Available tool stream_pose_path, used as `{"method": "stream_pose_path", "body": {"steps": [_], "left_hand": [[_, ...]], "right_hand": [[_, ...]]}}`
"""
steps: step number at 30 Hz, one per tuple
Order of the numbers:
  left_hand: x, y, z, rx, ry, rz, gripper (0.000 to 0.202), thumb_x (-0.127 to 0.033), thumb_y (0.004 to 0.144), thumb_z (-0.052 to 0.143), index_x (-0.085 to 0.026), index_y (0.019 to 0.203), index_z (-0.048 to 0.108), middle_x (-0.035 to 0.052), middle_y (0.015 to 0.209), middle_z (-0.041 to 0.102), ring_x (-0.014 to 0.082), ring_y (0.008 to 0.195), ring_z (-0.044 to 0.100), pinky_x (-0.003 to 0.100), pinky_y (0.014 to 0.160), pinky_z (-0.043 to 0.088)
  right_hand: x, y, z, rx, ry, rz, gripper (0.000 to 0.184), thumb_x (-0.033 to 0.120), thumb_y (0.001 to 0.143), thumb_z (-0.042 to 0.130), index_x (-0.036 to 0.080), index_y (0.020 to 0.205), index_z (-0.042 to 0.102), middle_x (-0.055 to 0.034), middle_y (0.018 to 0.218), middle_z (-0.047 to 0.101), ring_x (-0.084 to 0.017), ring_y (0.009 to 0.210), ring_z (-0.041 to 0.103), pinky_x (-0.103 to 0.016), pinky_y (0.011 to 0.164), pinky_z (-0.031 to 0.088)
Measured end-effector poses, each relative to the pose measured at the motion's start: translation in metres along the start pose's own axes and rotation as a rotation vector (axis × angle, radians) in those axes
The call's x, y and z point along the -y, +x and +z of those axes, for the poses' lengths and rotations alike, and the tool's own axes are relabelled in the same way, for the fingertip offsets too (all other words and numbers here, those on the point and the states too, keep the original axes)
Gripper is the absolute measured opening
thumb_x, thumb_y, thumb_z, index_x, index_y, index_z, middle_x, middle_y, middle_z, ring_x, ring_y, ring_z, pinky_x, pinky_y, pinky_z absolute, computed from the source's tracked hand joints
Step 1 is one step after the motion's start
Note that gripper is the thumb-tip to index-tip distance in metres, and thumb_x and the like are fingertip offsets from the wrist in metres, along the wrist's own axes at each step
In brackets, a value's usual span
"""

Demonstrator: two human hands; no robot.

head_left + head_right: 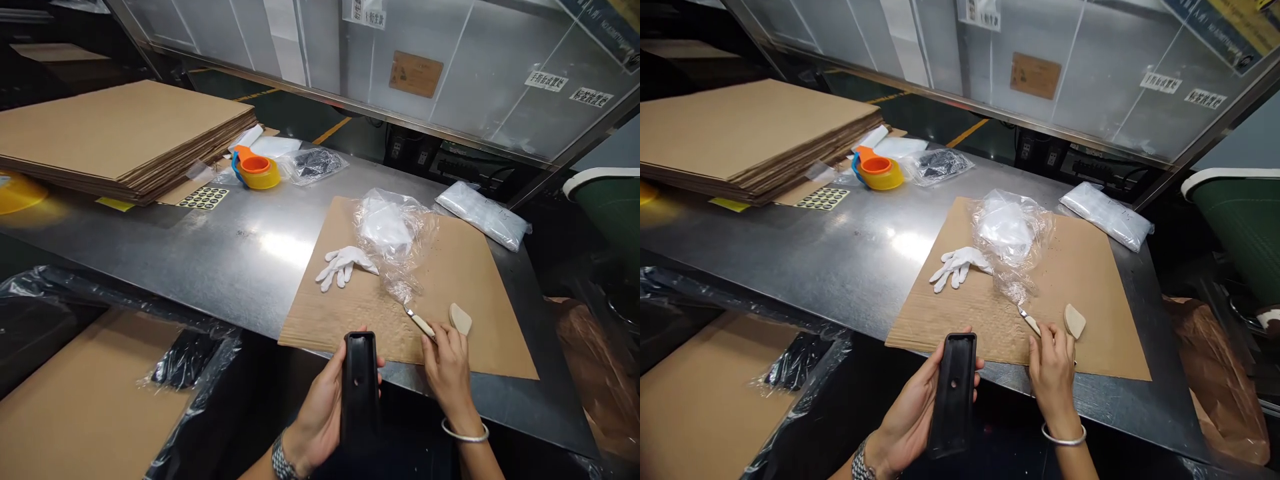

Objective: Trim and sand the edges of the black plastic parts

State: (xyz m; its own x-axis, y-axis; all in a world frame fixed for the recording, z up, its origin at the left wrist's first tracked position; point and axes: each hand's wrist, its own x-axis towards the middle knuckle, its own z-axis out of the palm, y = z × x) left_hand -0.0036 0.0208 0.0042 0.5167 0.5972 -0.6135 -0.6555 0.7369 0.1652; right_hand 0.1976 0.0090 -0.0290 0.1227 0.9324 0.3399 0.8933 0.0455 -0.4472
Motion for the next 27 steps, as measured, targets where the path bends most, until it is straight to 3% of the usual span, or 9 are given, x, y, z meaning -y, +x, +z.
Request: {"method": "stream_pose_path", "body": {"steps": [4, 6, 9, 14, 18, 21, 25, 27], "left_hand": [[-0.004, 0.003, 0.000, -0.038, -0.084, 0.005, 0.042, -0.041, 0.090, 0.040, -0.017, 0.124, 0.048, 0.0081, 0.081, 0.069, 0.0179, 0.066, 0.067, 0.031, 0.063, 0.055], [-0.007, 0.004, 0.000, -0.056, -0.118, -0.016, 0.042, -0.042, 0.090, 0.040, -0.009, 0.108, 0.057, 0.0094, 0.080, 0.069, 0.0184, 0.065, 0.067, 0.031, 0.064, 0.055], [-0.010, 0.003, -0.001, -0.043, -0.157, -0.056, 0.043, -0.042, 0.090, 0.040, -0.005, 0.093, 0.061, 0.0104, 0.080, 0.069, 0.0180, 0.065, 0.067, 0.031, 0.064, 0.055], [-0.011, 0.001, -0.006, -0.021, -0.152, -0.025, 0.049, -0.045, 0.090, 0.039, -0.002, 0.090, 0.063, 0.0111, 0.074, 0.069, 0.0186, 0.066, 0.067, 0.030, 0.065, 0.056], [-0.013, 0.000, -0.003, -0.099, -0.148, 0.117, 0.040, -0.043, 0.088, 0.043, -0.010, 0.104, 0.061, 0.0071, 0.078, 0.068, 0.0169, 0.065, 0.066, 0.030, 0.064, 0.055], [-0.017, -0.001, 0.000, -0.150, -0.130, 0.237, 0.041, -0.042, 0.088, 0.043, -0.023, 0.124, 0.049, 0.0038, 0.078, 0.066, 0.0155, 0.063, 0.065, 0.029, 0.062, 0.055], [-0.021, -0.002, 0.001, -0.128, -0.115, 0.316, 0.044, -0.041, 0.090, 0.038, -0.024, 0.131, 0.043, 0.0048, 0.078, 0.065, 0.0147, 0.064, 0.063, 0.028, 0.063, 0.054], [-0.022, -0.002, 0.000, -0.114, -0.102, 0.352, 0.044, -0.041, 0.091, 0.036, -0.025, 0.131, 0.043, 0.0045, 0.078, 0.064, 0.0146, 0.065, 0.063, 0.028, 0.063, 0.054]], "right_hand": [[0.006, -0.004, -0.002, 0.018, 0.073, -0.057, 0.023, 0.028, 0.092, 0.041, 0.019, 0.106, 0.056, -0.0087, 0.097, 0.058, -0.021, 0.091, 0.054, -0.035, 0.077, 0.046], [0.001, -0.002, 0.004, -0.028, -0.091, -0.056, 0.028, 0.030, 0.091, 0.040, 0.016, 0.111, 0.054, -0.0114, 0.100, 0.056, -0.024, 0.095, 0.051, -0.039, 0.079, 0.044], [-0.017, 0.006, 0.018, -0.010, -0.325, -0.020, 0.030, 0.031, 0.090, 0.039, 0.014, 0.108, 0.055, -0.0139, 0.096, 0.055, -0.027, 0.089, 0.047, -0.042, 0.073, 0.041], [-0.033, 0.015, 0.031, 0.045, -0.328, -0.014, 0.026, 0.029, 0.091, 0.035, 0.017, 0.084, 0.057, -0.0088, 0.074, 0.049, -0.023, 0.072, 0.043, -0.036, 0.062, 0.037], [-0.013, 0.008, 0.015, 0.033, -0.243, 0.019, 0.030, 0.027, 0.094, 0.027, 0.017, 0.079, 0.051, -0.0077, 0.072, 0.049, -0.021, 0.069, 0.047, -0.032, 0.061, 0.039], [0.014, -0.007, -0.005, 0.127, -0.017, 0.082, 0.031, 0.030, 0.096, 0.024, 0.020, 0.078, 0.047, -0.0013, 0.064, 0.050, -0.014, 0.055, 0.049, -0.025, 0.053, 0.039], [0.049, -0.031, -0.027, 0.446, 0.515, 0.252, 0.032, 0.039, 0.094, 0.031, 0.022, 0.071, 0.045, 0.0039, 0.053, 0.046, -0.010, 0.045, 0.044, -0.020, 0.045, 0.035], [0.062, -0.040, -0.033, 0.590, 0.662, 0.316, 0.032, 0.045, 0.093, 0.032, 0.022, 0.079, 0.049, 0.0039, 0.051, 0.048, -0.011, 0.045, 0.045, -0.021, 0.044, 0.034]]}}
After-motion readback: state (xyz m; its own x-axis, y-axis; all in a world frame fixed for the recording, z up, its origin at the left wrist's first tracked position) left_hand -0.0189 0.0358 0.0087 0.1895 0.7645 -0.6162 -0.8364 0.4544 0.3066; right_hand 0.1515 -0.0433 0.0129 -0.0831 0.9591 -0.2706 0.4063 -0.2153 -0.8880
